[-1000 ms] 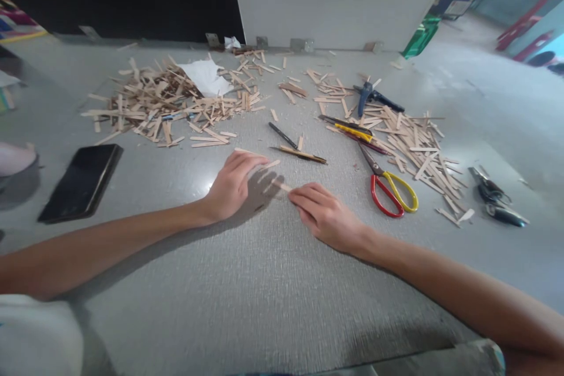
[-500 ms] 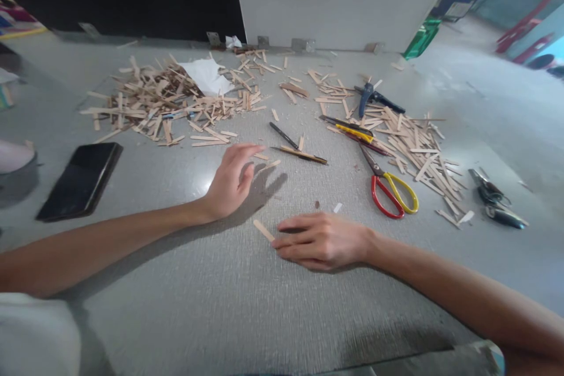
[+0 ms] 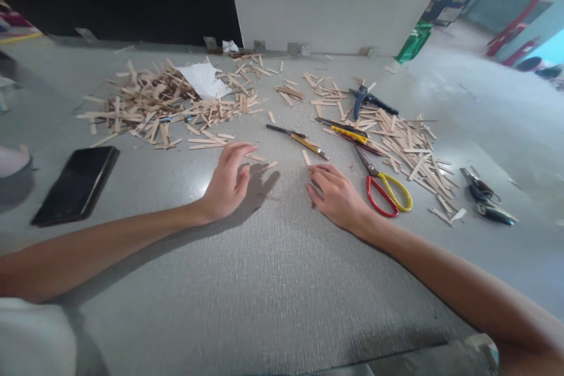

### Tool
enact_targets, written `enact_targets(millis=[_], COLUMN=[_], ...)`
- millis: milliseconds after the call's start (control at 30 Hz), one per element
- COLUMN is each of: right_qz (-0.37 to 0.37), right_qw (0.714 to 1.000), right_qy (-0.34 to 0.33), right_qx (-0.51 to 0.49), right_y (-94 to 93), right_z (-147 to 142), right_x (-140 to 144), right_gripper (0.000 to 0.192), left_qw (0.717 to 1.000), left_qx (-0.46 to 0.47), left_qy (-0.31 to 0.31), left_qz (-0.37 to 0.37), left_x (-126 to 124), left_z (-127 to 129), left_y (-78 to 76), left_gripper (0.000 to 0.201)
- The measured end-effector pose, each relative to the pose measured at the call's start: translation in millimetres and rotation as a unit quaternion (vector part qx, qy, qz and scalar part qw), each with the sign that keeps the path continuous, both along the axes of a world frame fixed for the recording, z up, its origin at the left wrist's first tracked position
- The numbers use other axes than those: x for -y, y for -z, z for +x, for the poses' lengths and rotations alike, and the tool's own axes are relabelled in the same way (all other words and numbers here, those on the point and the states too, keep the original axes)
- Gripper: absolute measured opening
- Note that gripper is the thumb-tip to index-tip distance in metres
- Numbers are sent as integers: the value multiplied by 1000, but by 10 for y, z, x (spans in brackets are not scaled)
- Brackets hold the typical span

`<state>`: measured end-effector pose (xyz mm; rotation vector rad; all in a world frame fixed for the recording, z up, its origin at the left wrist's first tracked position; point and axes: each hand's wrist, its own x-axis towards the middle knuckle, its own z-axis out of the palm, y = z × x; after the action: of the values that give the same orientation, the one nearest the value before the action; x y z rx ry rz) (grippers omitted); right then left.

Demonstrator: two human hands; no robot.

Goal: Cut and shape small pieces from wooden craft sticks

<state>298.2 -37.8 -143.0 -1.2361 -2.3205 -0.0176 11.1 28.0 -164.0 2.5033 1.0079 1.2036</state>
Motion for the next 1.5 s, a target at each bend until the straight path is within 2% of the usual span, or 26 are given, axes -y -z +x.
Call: enact_targets(millis=[100, 233, 367, 433, 533, 600, 700, 900, 1067, 1167, 1333, 1400, 1500], right_qz=[25, 54, 91, 62, -2, -30, -52, -68, -51, -19, 41, 44, 48], right_qw=[999, 988, 952, 935, 925, 917, 905, 910, 912, 941, 977, 982, 984], right_qy=[-43, -143, -290, -344, -378, -396, -421, -394, -391, -308, -139, -108, -108], right_qx=[-20, 1, 45, 56, 40, 31, 37, 106, 115, 139, 153, 149, 137], right_y=[-20, -79, -132, -151, -158, -152, -140, -142, -149, -131, -51, -26, -36], right_z=[-44, -76, -67, -96, -201, -286, -375, -422, -516, -476, -168, -90, -116], right_x=[46, 63, 57, 96, 216, 299, 344, 61, -237, -438, -761, -794, -722], right_gripper=[22, 19, 20, 24, 31, 32, 34, 38, 36, 38, 37, 35, 32], left_qw=[1000, 1000, 999, 1000, 997, 997, 999, 998, 996, 995, 995, 996, 996], left_qx=[7, 13, 19, 11, 0, 10, 36, 63, 85, 96, 86, 85, 87], left_qy=[2, -13, -27, 10, 74, 70, 26, 6, -12, -24, -22, -20, -17], left_qz=[8, 3, -20, -26, -10, 7, 16, 5, -15, -22, -37, -35, -31], left_x=[-2, 5, 25, 35, 41, 37, 23, -3, 2, 8, 14, 14, 5], left_z=[4, 11, 3, -9, -20, -16, 0, 1, -15, -9, -8, -16, -28], left_y=[11, 28, -18, -62, -96, -83, -38, 2, 21, 30, 22, 22, 26], left_gripper=[43, 39, 27, 21, 44, 37, 16, 25, 27, 29, 31, 33, 34])
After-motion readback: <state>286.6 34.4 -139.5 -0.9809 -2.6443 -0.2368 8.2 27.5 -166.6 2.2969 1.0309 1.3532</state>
